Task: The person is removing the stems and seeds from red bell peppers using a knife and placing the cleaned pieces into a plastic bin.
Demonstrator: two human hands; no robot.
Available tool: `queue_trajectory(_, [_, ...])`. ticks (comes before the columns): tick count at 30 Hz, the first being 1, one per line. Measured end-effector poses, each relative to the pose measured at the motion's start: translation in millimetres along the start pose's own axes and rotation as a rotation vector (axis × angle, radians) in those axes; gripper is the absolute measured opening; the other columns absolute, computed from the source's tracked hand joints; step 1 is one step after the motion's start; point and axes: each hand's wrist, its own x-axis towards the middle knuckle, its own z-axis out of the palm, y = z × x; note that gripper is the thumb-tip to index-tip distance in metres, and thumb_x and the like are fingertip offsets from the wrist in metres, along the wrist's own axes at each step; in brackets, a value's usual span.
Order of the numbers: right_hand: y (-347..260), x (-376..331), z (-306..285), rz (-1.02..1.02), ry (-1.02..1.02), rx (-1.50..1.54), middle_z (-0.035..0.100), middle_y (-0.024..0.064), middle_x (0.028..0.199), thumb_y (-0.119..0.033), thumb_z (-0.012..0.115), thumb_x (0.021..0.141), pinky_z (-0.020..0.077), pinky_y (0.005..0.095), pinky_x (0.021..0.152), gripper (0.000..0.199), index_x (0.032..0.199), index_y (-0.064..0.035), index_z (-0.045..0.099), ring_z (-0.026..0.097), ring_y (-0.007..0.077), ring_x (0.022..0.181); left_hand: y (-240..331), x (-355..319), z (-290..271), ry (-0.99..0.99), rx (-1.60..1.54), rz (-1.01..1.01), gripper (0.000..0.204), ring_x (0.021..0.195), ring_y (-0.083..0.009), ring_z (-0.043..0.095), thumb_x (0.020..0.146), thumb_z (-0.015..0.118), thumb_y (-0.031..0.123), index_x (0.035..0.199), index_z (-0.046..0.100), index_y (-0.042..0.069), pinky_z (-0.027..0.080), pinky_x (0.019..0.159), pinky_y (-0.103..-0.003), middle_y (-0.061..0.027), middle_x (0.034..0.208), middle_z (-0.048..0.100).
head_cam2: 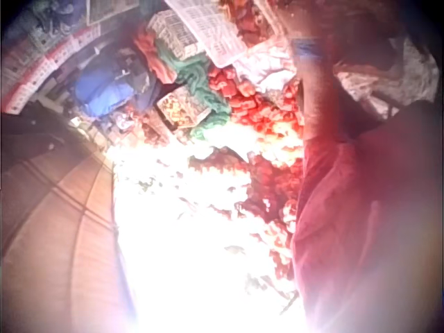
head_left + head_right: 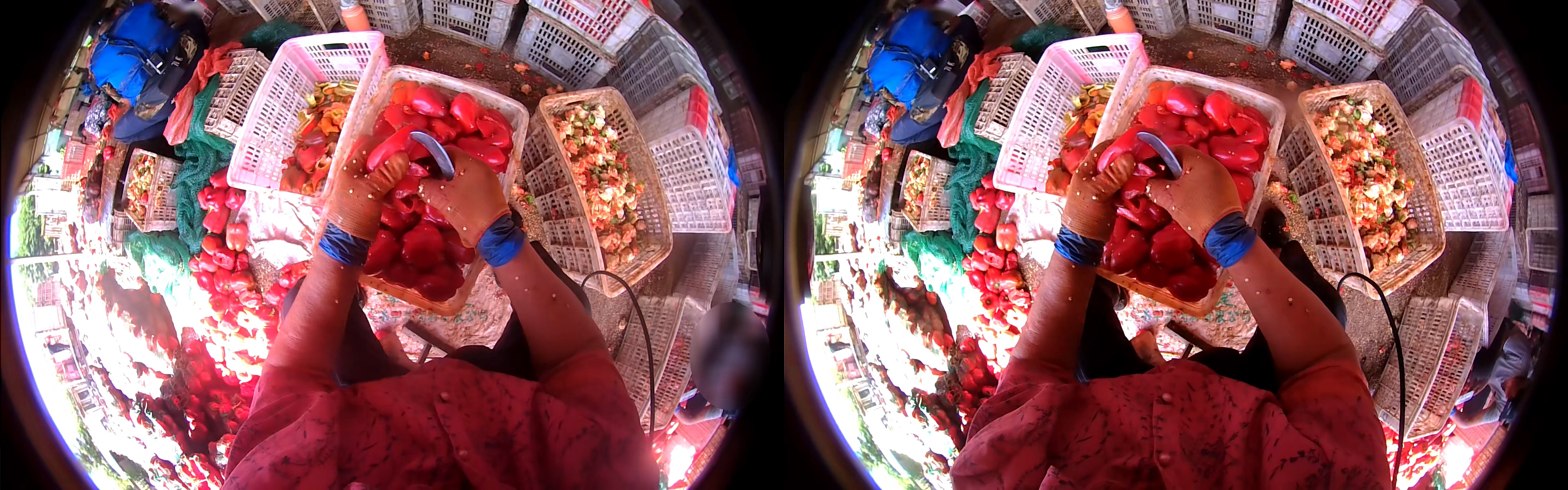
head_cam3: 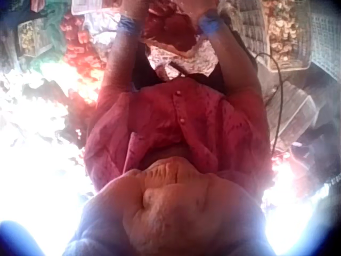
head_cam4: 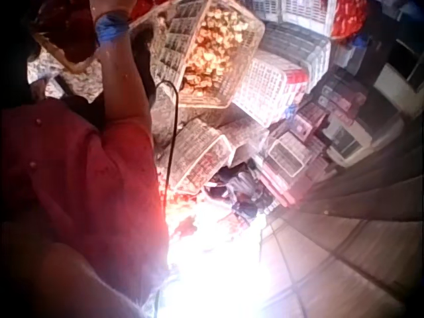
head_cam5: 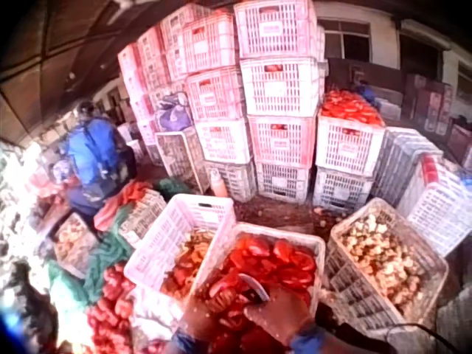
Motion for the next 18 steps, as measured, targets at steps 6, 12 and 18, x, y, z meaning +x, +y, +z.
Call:
queue_trajectory(6, [29.0, 0.6, 9.1, -0.032, 0.082, -0.264, 0.068, 0.0197, 0.090, -0.011, 0.076, 0.069, 0.0528, 0.0437, 0.075, 0.031, 0.097, -0.0057, 0.066, 0.065, 0.0397, 0.086, -1.2, -13.9, 29.4, 0.104, -0.022, -0.117, 0.047, 0.078, -0.0145, 0.068, 0.092, 0.070, 0.021, 0.127, 0.051, -0.005, 0.057, 0.058, -0.026, -0.0095, 0.097, 0.067])
queue_trajectory(12, [32.5, 13.0, 23.4, 0.084, 0.046, -0.174, 0.069, 0.0188, 0.089, -0.011, 0.077, 0.068, 0.0526, 0.0432, 0.074, 0.032, 0.097, -0.0046, 0.067, 0.066, 0.0379, 0.085, -11.7, -5.8, 13.1, 0.084, 0.022, -0.090, 0.046, 0.083, -0.0148, 0.068, 0.092, 0.070, 0.021, 0.127, 0.054, -0.005, 0.057, 0.065, -0.027, -0.0099, 0.100, 0.067])
queue_trajectory(18, [7.8, 16.7, 27.5, 0.078, 0.036, 0.028, 0.069, 0.0121, 0.080, -0.011, 0.070, 0.076, 0.0527, 0.0345, 0.061, 0.029, 0.104, -0.0029, 0.067, 0.066, 0.0230, 0.066, -6.5, 1.7, -7.2, 0.040, -0.265, -0.061, 0.044, 0.094, -0.0170, 0.066, 0.090, 0.067, 0.010, 0.129, 0.053, -0.006, 0.056, 0.081, -0.029, -0.0109, 0.109, 0.067])
